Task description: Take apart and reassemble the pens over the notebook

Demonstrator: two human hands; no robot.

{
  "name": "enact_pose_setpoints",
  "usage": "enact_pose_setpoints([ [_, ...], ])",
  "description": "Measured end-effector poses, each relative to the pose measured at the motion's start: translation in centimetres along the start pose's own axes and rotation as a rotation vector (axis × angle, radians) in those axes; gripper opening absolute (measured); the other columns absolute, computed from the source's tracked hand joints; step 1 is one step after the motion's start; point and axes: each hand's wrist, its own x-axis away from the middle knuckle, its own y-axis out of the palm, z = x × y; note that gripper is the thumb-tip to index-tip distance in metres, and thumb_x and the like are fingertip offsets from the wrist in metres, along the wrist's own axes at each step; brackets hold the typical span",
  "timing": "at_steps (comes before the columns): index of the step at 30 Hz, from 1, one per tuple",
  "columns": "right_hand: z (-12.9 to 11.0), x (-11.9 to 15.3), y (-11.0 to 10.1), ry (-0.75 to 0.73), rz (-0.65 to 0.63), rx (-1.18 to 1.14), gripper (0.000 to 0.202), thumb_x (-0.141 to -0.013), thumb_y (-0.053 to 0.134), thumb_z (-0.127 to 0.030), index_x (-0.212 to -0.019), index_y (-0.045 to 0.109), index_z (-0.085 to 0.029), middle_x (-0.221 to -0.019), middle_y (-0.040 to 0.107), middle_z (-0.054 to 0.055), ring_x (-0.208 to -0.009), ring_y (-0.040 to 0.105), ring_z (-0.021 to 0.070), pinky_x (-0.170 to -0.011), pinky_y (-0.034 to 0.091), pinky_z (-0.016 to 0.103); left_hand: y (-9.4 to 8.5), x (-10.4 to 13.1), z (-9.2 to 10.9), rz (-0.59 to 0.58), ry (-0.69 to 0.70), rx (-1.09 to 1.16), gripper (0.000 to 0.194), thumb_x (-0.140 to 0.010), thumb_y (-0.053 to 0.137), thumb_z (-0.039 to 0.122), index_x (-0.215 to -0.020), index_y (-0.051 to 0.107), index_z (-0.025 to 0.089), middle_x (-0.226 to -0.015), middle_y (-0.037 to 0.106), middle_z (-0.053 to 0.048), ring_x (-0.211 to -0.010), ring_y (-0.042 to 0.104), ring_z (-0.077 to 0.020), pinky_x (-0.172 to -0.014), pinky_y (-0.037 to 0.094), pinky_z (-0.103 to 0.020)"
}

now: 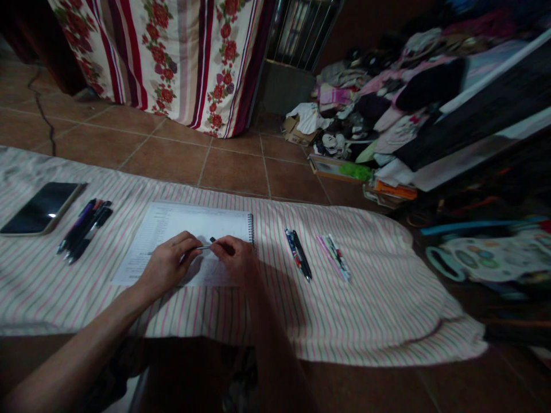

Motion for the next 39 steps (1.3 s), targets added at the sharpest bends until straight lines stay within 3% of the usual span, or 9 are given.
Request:
enact_pose_setpoints([
  [8, 0.1, 0.1, -0.1, 0.019, -0.051, 0.06, 0.027, -0.08, 0.056, -0.041, -0.068, 0.065, -0.02, -0.054, 0.057, -0.002, -0.051, 0.051, 0.0111, -0.052, 0.037, 0.023, 0.1, 0.1, 0.1, -0.026, 0.028, -0.065, 0.019, -0.091, 0.042, 0.023, -0.083, 0.059, 0.019, -0.079, 0.056, -0.003, -0.073, 0.055, -0.0157, -0.066, 0.045, -0.026],
  [17, 0.0, 0.0, 0.4, 0.019, 0.0, 0.138, 0.04, -0.086, 0.046, -0.048, -0.06, 0.059, -0.02, -0.052, 0.056, -0.002, -0.05, 0.052, 0.0114, -0.053, 0.037, 0.024, 0.2, -0.1, 0.4, -0.026, 0.006, -0.074, 0.019, -0.091, 0.043, 0.023, -0.083, 0.06, 0.018, -0.081, 0.057, -0.004, -0.073, 0.055, -0.0165, -0.066, 0.044, -0.027],
  [20, 0.1, -0.1, 0.6, 0.053, -0.003, 0.06, 0.038, -0.086, 0.046, -0.049, -0.065, 0.061, -0.02, -0.057, 0.06, 0.0, -0.053, 0.056, 0.0124, -0.055, 0.04, 0.024, 0.2, -0.2, 0.3, -0.008, -0.046, -0.015, 0.015, -0.088, 0.046, 0.021, -0.084, 0.061, 0.018, -0.082, 0.059, -0.004, -0.072, 0.057, -0.0158, -0.066, 0.045, -0.026],
  [27, 0.7, -0.4, 0.9, 0.09, 0.074, -0.257, 0.032, -0.077, 0.061, -0.042, -0.099, 0.066, -0.02, -0.073, 0.067, 0.002, -0.063, 0.061, 0.0136, -0.061, 0.049, 0.026, 0.0, -0.8, 0.0, 0.004, -0.23, 0.08, 0.009, -0.082, 0.054, 0.019, -0.078, 0.062, 0.018, -0.075, 0.06, -0.002, -0.07, 0.058, -0.0156, -0.065, 0.043, -0.026],
  [32, 0.8, -0.5, 1.1, 0.091, 0.075, -0.394, 0.029, -0.072, 0.066, -0.037, -0.095, 0.067, -0.019, -0.078, 0.07, 0.003, -0.063, 0.061, 0.0123, -0.06, 0.051, 0.024, -0.2, -0.9, -0.3, -0.018, -0.259, 0.107, 0.01, -0.082, 0.054, 0.021, -0.078, 0.063, 0.019, -0.074, 0.06, -0.001, -0.07, 0.057, -0.0154, -0.065, 0.042, -0.027],
  [39, 0.8, -0.6, 1.0, 0.078, 0.076, -0.364, 0.02, -0.071, 0.065, -0.03, -0.088, 0.069, -0.019, -0.067, 0.066, 0.0, -0.059, 0.059, 0.0111, -0.058, 0.049, 0.023, -0.2, -0.9, -0.4, -0.055, -0.241, 0.134, 0.01, -0.081, 0.055, 0.019, -0.078, 0.064, 0.019, -0.074, 0.061, -0.001, -0.07, 0.058, -0.0151, -0.065, 0.043, -0.027],
])
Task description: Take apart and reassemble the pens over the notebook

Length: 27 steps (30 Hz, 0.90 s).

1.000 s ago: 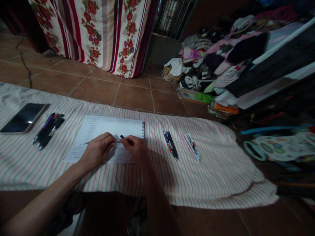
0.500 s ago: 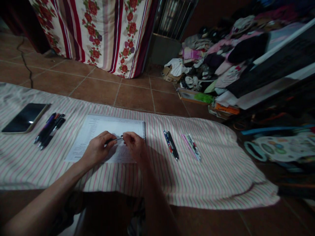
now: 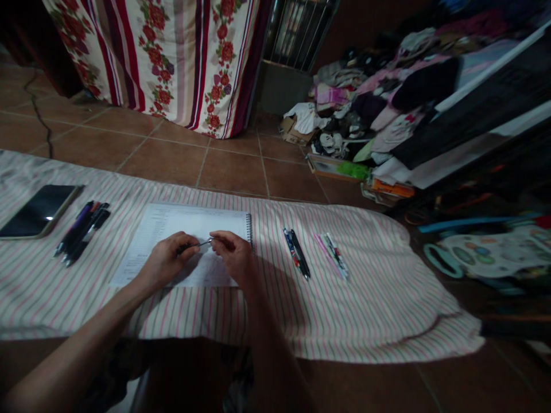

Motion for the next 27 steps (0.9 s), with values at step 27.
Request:
enact_pose_setpoints([
  [27, -0.72, 0.07, 0.39, 0.1, 0.016, -0.032, 0.031, -0.069, 0.065, -0.041, -0.09, 0.065, -0.017, -0.069, 0.066, 0.002, -0.06, 0.06, 0.0133, -0.06, 0.05, 0.026, 0.36, 0.26, 0.33, 0.058, 0.029, -0.019, 0.008, -0.082, 0.055, 0.018, -0.076, 0.061, 0.019, -0.073, 0.059, -0.001, -0.069, 0.057, -0.0151, -0.064, 0.043, -0.026],
])
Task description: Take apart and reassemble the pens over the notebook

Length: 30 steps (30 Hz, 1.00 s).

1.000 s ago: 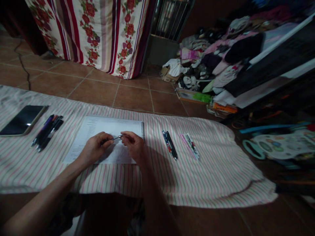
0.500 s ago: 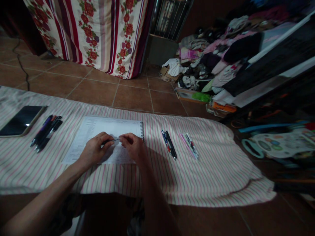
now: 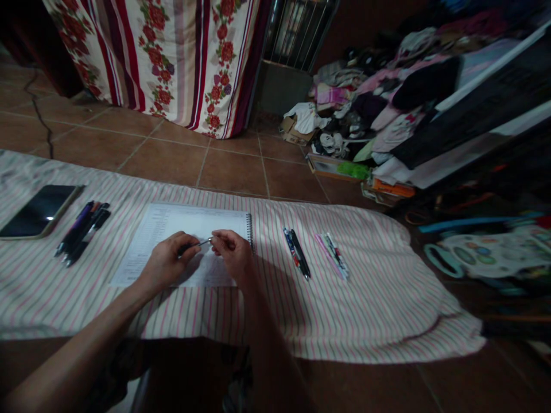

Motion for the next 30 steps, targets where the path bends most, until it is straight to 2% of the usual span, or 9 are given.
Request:
enact_pose_setpoints([
  [8, -0.2, 0.02, -0.14, 0.012, 0.012, -0.019, 0.026, -0.067, 0.068, -0.039, -0.081, 0.068, -0.017, -0.065, 0.065, 0.001, -0.056, 0.058, 0.0115, -0.057, 0.049, 0.025, 0.15, 0.02, 0.14, -0.005, -0.01, 0.021, 0.009, -0.081, 0.054, 0.019, -0.076, 0.06, 0.019, -0.073, 0.059, -0.001, -0.068, 0.057, -0.0147, -0.064, 0.042, -0.027],
  [13, -0.29, 0.14, -0.01, 0.018, 0.024, 0.018, 0.027, -0.068, 0.067, -0.041, -0.08, 0.067, -0.017, -0.065, 0.065, 0.001, -0.056, 0.057, 0.0112, -0.056, 0.047, 0.025, 0.08, 0.15, 0.28, 0.033, 0.017, 0.002, 0.009, -0.082, 0.052, 0.018, -0.077, 0.059, 0.019, -0.074, 0.059, -0.001, -0.069, 0.057, -0.0147, -0.064, 0.044, -0.027],
  [22, -0.39, 0.17, 0.31, 0.009, 0.06, 0.089, 0.028, -0.069, 0.063, -0.046, -0.069, 0.06, -0.018, -0.05, 0.052, -0.004, -0.047, 0.047, 0.0097, -0.047, 0.039, 0.023, 0.28, 0.37, 0.22, 0.065, 0.081, -0.03, 0.01, -0.085, 0.05, 0.02, -0.078, 0.057, 0.019, -0.076, 0.057, -0.002, -0.068, 0.056, -0.0152, -0.063, 0.043, -0.027],
  [26, -0.57, 0.25, 0.47, 0.01, 0.053, 0.018, 0.029, -0.069, 0.064, -0.047, -0.07, 0.061, -0.018, -0.055, 0.056, -0.002, -0.051, 0.05, 0.0103, -0.051, 0.041, 0.024, 0.3, 0.31, 0.3, 0.062, 0.057, 0.011, 0.009, -0.084, 0.05, 0.02, -0.078, 0.057, 0.019, -0.075, 0.058, -0.002, -0.07, 0.056, -0.0154, -0.065, 0.043, -0.027],
  [30, -0.76, 0.44, 0.43, 0.034, 0.02, -0.09, 0.032, -0.069, 0.066, -0.043, -0.086, 0.068, -0.017, -0.066, 0.062, 0.0, -0.059, 0.053, 0.0111, -0.06, 0.044, 0.026, 0.35, 0.1, 0.36, 0.034, -0.036, 0.077, 0.008, -0.081, 0.053, 0.02, -0.075, 0.058, 0.018, -0.071, 0.058, -0.001, -0.066, 0.055, -0.0144, -0.062, 0.042, -0.027],
])
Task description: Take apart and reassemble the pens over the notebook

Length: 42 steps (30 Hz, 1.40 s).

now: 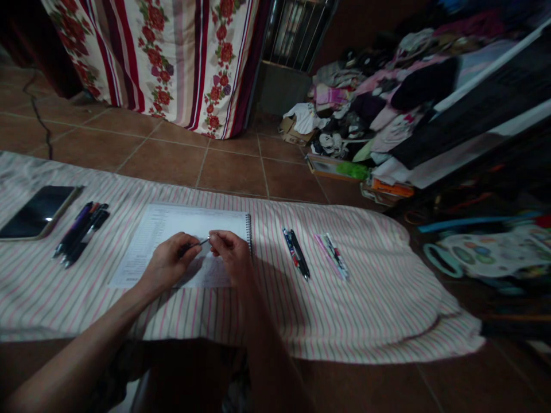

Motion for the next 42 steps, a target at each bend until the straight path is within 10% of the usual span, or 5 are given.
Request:
enact_pose_setpoints([
  [42, 1.2, -0.4, 0.1, -0.021, 0.08, 0.012, 0.029, -0.069, 0.067, -0.042, -0.082, 0.07, -0.017, -0.062, 0.059, -0.001, -0.057, 0.051, 0.0105, -0.057, 0.043, 0.024, 0.9, 0.5, 0.5, 0.075, 0.022, -0.023, 0.011, -0.083, 0.051, 0.022, -0.073, 0.054, 0.019, -0.07, 0.054, 0.0, -0.065, 0.053, -0.014, -0.061, 0.04, -0.027],
])
